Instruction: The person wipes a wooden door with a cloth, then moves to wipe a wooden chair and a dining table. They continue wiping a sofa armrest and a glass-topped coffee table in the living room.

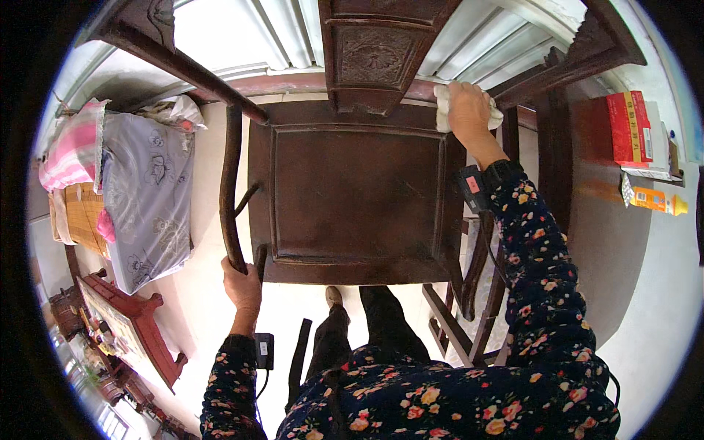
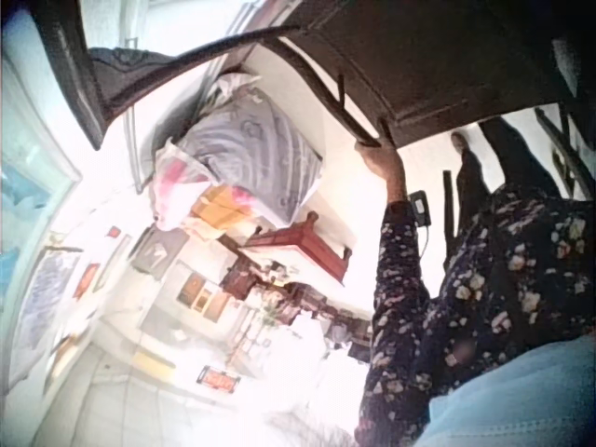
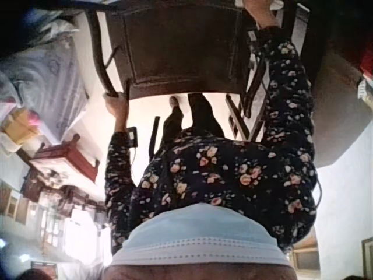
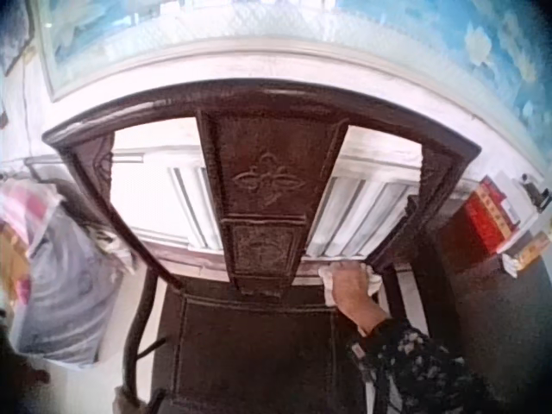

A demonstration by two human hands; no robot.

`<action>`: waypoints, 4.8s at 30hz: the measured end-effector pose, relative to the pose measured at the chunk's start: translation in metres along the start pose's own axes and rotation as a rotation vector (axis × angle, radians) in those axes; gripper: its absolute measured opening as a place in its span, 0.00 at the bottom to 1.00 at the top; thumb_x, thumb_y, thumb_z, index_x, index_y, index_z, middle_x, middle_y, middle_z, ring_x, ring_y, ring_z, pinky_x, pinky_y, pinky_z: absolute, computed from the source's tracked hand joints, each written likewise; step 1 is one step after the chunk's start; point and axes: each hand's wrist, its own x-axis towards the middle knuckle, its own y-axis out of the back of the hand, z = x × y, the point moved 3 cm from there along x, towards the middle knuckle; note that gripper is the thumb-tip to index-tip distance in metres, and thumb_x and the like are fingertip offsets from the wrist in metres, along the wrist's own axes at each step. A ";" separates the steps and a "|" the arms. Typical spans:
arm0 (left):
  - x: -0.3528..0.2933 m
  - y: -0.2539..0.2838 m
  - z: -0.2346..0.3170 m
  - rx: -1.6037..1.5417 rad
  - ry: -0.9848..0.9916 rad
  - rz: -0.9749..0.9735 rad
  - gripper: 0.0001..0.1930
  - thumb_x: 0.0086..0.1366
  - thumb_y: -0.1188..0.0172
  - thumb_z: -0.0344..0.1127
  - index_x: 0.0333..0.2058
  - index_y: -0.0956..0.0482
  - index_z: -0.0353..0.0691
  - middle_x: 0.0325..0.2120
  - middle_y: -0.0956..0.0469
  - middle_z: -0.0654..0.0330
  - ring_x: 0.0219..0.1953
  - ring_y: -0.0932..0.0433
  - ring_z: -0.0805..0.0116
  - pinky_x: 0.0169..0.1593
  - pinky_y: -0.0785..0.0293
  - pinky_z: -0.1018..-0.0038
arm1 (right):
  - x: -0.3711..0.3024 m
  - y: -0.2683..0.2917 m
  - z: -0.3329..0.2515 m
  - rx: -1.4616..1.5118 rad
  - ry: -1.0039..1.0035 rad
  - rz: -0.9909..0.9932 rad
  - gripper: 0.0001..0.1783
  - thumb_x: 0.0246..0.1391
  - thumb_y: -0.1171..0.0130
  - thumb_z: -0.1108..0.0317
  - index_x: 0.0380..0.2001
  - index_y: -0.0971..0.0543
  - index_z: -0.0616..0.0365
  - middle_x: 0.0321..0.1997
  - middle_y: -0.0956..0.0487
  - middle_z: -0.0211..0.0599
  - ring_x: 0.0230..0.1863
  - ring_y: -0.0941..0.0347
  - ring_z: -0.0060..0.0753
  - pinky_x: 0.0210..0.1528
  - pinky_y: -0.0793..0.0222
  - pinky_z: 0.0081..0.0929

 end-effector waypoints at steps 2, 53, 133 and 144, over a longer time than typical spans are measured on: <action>0.000 0.001 -0.001 0.017 0.002 0.003 0.21 0.57 0.41 0.29 0.49 0.34 0.33 0.31 0.22 0.41 0.35 0.20 0.41 0.40 0.25 0.56 | 0.001 -0.029 -0.009 0.147 -0.199 -0.118 0.16 0.46 0.38 0.67 0.40 0.23 0.59 0.39 0.21 0.46 0.47 0.27 0.51 0.47 0.33 0.46; 0.005 0.002 0.005 -0.068 -0.108 0.017 0.19 0.54 0.42 0.28 0.44 0.33 0.29 0.28 0.23 0.41 0.33 0.21 0.43 0.40 0.27 0.58 | -0.264 -0.057 -0.067 0.213 -0.663 -0.324 0.31 0.50 0.48 0.84 0.61 0.32 0.61 0.72 0.45 0.45 0.72 0.53 0.53 0.73 0.56 0.48; 0.026 0.013 0.032 -0.338 -0.207 -0.332 0.23 0.56 0.37 0.28 0.49 0.35 0.30 0.34 0.23 0.54 0.34 0.23 0.67 0.40 0.25 0.69 | -0.148 -0.048 -0.324 0.698 0.164 -0.276 0.07 0.50 0.44 0.71 0.34 0.21 0.60 0.44 0.21 0.45 0.43 0.23 0.49 0.42 0.26 0.39; 0.120 0.001 0.089 -0.241 -0.343 -0.246 0.28 0.54 0.38 0.28 0.54 0.36 0.32 0.41 0.22 0.41 0.45 0.21 0.45 0.50 0.25 0.61 | -0.116 -0.120 -0.076 -0.096 -0.710 -0.244 0.15 0.55 0.39 0.58 0.36 0.19 0.60 0.40 0.22 0.41 0.42 0.26 0.39 0.43 0.29 0.38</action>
